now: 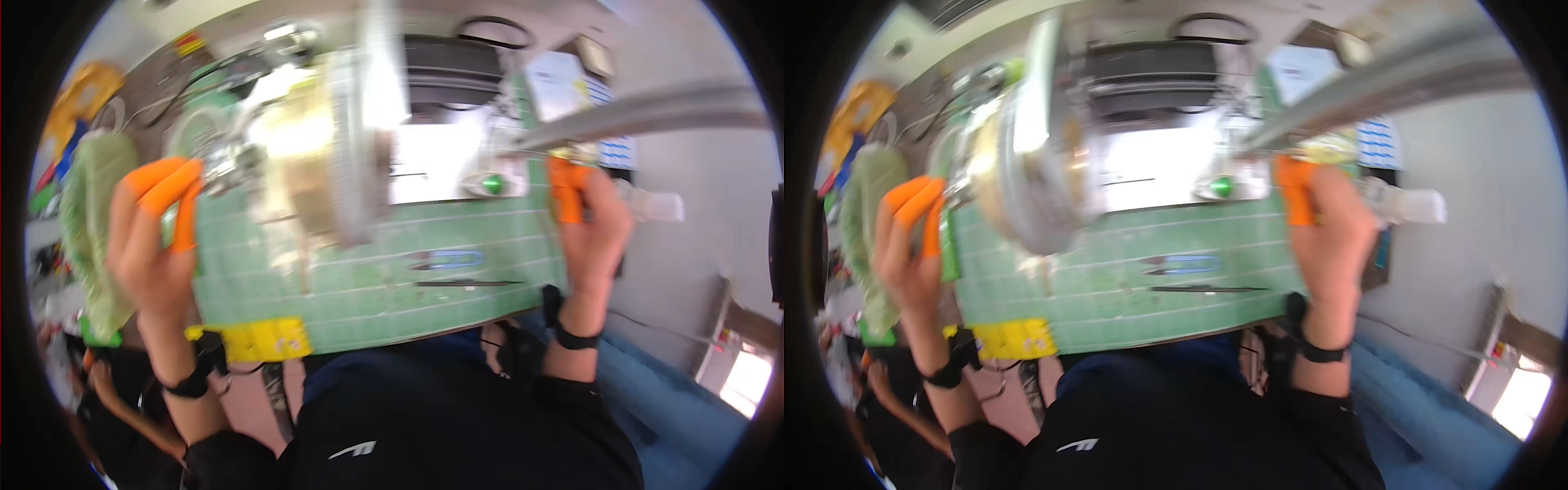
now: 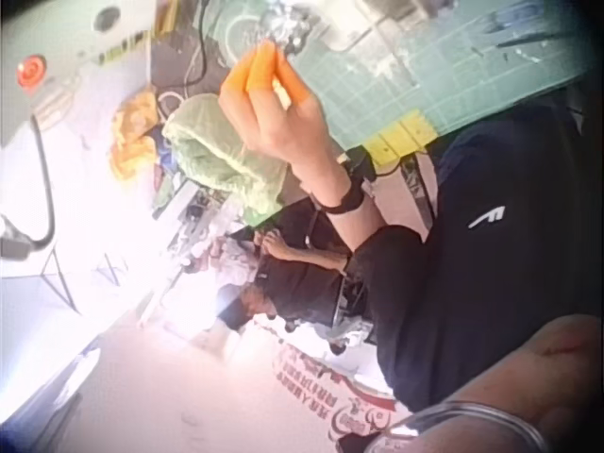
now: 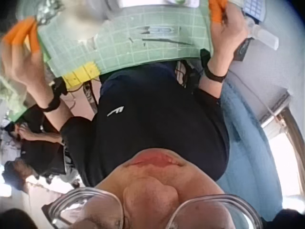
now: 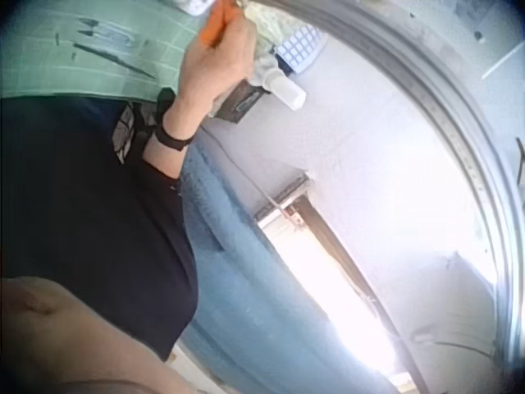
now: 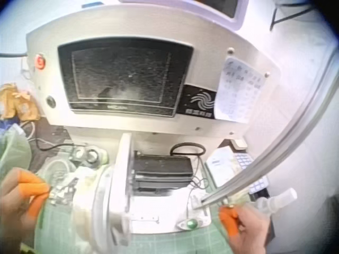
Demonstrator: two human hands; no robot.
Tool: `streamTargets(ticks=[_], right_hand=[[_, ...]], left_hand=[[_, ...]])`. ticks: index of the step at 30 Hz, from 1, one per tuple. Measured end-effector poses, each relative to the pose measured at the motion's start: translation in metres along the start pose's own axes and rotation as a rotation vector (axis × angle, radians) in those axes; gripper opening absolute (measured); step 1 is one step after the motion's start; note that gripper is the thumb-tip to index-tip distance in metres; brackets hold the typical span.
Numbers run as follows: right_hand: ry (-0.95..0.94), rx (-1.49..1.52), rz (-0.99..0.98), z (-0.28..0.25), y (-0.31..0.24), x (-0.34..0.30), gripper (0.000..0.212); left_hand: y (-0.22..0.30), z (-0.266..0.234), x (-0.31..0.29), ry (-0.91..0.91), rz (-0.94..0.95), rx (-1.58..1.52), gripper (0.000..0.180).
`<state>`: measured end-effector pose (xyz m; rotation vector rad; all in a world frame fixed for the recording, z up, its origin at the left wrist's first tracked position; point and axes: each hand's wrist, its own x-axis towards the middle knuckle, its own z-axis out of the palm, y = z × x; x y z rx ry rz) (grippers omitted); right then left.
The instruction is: Assembling small electronic or mechanical components using adhesive and manual tools.
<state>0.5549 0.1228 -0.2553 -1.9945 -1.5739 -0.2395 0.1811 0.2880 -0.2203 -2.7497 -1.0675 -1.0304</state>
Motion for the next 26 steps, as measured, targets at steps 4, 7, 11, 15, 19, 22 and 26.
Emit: streamTargets(ticks=[4,7,11,15,19,22,26], right_hand=[[0.005,0.130,0.190,-0.040,0.004,0.000,0.027],[0.255,0.178,-0.032,-0.063,-0.021,-0.005,0.028],[-0.146,0.863,-0.429,-0.068,-0.091,-0.003,0.021],[-0.398,1.019,-0.459,0.010,-0.183,-0.012,0.015],[-0.516,1.284,-0.132,0.079,-0.221,-0.027,0.038],[-0.306,1.575,0.341,0.104,-0.234,-0.019,0.046],[-0.274,1.545,0.328,0.124,-0.229,-0.008,0.051]], left_hand=[[-0.008,0.000,0.007,0.010,0.022,-0.035,0.023],[-0.013,-0.010,0.014,-0.081,0.009,-0.218,0.023],[-0.019,-0.020,0.022,-0.335,-0.102,-0.445,0.023],[-0.035,0.000,0.020,-0.371,-0.080,-0.459,0.045],[-0.029,0.007,0.025,-0.437,-0.125,-0.494,0.044],[-0.045,-0.010,0.024,-0.336,-0.090,-0.731,0.044],[-0.048,-0.049,0.015,-0.347,-0.229,-0.470,0.045]])
